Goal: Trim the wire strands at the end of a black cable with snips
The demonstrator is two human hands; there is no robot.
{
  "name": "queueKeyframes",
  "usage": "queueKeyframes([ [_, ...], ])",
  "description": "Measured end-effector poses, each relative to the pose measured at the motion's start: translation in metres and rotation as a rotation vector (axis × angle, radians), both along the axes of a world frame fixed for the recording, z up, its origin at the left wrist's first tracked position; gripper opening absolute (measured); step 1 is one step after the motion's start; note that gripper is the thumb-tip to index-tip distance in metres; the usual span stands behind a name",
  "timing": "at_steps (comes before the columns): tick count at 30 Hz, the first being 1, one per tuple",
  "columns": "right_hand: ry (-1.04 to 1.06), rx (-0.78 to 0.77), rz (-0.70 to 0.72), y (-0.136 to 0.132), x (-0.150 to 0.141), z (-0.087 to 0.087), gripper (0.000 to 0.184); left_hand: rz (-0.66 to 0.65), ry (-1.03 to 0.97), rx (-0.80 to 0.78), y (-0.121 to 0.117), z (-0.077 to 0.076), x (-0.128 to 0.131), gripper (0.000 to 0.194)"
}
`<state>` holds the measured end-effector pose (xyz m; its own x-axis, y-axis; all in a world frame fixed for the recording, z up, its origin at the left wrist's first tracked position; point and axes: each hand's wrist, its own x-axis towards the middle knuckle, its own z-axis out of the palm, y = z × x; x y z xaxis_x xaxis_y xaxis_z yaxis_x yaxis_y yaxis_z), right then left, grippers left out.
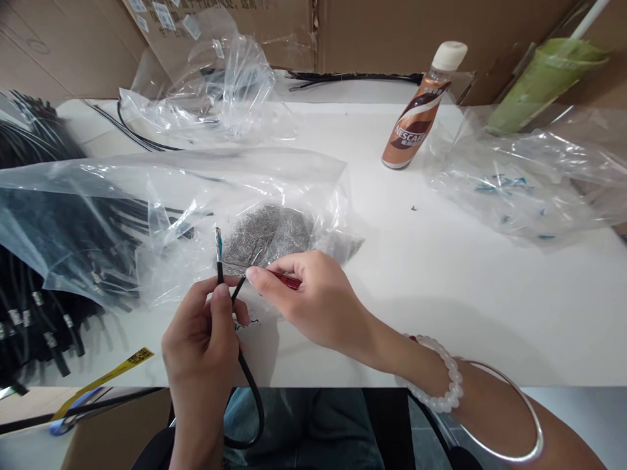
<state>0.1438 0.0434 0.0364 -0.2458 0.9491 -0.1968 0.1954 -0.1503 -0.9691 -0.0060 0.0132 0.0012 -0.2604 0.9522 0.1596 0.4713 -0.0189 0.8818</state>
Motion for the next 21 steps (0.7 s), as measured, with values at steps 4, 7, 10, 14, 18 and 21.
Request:
queueKeyframes([
  [4, -0.001, -0.008, -0.009, -0.0001, -0.0004, -0.0008, 0.036, 0.000, 0.011, 0.011, -0.0006, 0.0003, 0.0004, 0.015],
  [7, -0.017, 0.003, -0.003, 0.0001, -0.0006, -0.0020, 0.037, 0.003, 0.010, 0.006, -0.0009, 0.0003, 0.0008, 0.015],
  [10, -0.015, -0.002, -0.001, 0.0004, -0.0003, -0.0028, 0.036, 0.003, 0.012, 0.007, -0.0008, -0.0004, 0.0015, 0.015],
  [14, 0.019, -0.024, 0.009, 0.0020, 0.0012, -0.0015, 0.035, 0.002, 0.044, 0.038, -0.0009, -0.0023, 0.0021, 0.014],
  [18, 0.036, -0.047, 0.034, 0.0043, 0.0034, 0.0015, 0.038, 0.007, 0.080, 0.080, -0.0012, -0.0036, 0.0026, 0.013],
  [21, 0.042, -0.064, 0.043, 0.0050, 0.0043, 0.0023, 0.037, 0.006, 0.089, 0.082, -0.0013, -0.0029, 0.0031, 0.014],
])
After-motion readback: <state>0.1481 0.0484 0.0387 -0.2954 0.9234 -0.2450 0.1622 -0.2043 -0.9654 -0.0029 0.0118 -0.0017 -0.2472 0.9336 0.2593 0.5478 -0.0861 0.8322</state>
